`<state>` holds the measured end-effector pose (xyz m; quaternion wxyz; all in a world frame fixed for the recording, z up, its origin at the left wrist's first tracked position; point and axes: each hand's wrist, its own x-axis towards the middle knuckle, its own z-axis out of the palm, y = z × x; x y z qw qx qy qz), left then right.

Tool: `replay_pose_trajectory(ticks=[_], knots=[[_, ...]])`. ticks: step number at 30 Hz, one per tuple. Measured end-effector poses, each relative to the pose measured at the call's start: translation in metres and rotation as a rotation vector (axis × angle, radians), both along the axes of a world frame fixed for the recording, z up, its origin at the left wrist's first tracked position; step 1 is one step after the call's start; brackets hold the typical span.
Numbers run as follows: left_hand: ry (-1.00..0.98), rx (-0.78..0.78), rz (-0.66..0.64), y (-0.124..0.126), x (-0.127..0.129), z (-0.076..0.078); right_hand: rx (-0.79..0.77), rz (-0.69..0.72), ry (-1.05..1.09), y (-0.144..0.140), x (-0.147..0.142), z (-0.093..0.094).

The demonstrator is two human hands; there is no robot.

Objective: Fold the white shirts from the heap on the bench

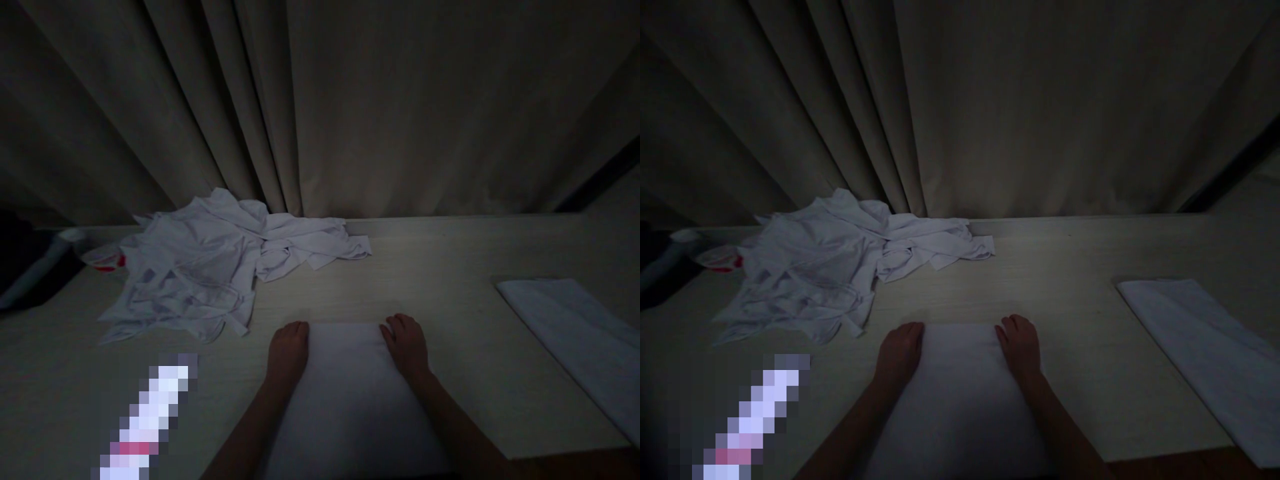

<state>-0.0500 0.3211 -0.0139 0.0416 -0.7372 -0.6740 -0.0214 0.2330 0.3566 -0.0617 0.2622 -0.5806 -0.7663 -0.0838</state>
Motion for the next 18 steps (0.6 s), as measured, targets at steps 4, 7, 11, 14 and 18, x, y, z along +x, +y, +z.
replay_pose_trajectory(ticks=[4, 7, 11, 14, 18], knots=[[-0.034, 0.054, 0.159, -0.017, 0.021, -0.003, -0.047, 0.053, 0.016, -0.005, -0.001, 0.005], [-0.037, 0.074, 0.271, -0.022, 0.034, -0.012, -0.093, 0.047, -0.019, -0.008, -0.001, 0.005], [-0.03, 0.105, 0.281, -0.019, 0.037, -0.025, -0.175, 0.038, -0.076, -0.017, 0.003, 0.004], [-0.035, 0.09, 0.263, -0.02, 0.032, -0.029, -0.255, 0.023, -0.13, -0.026, 0.003, 0.002], [-0.035, 0.056, 0.292, -0.032, 0.025, -0.029, -0.344, 0.005, -0.148, -0.03, 0.0, -0.001]])
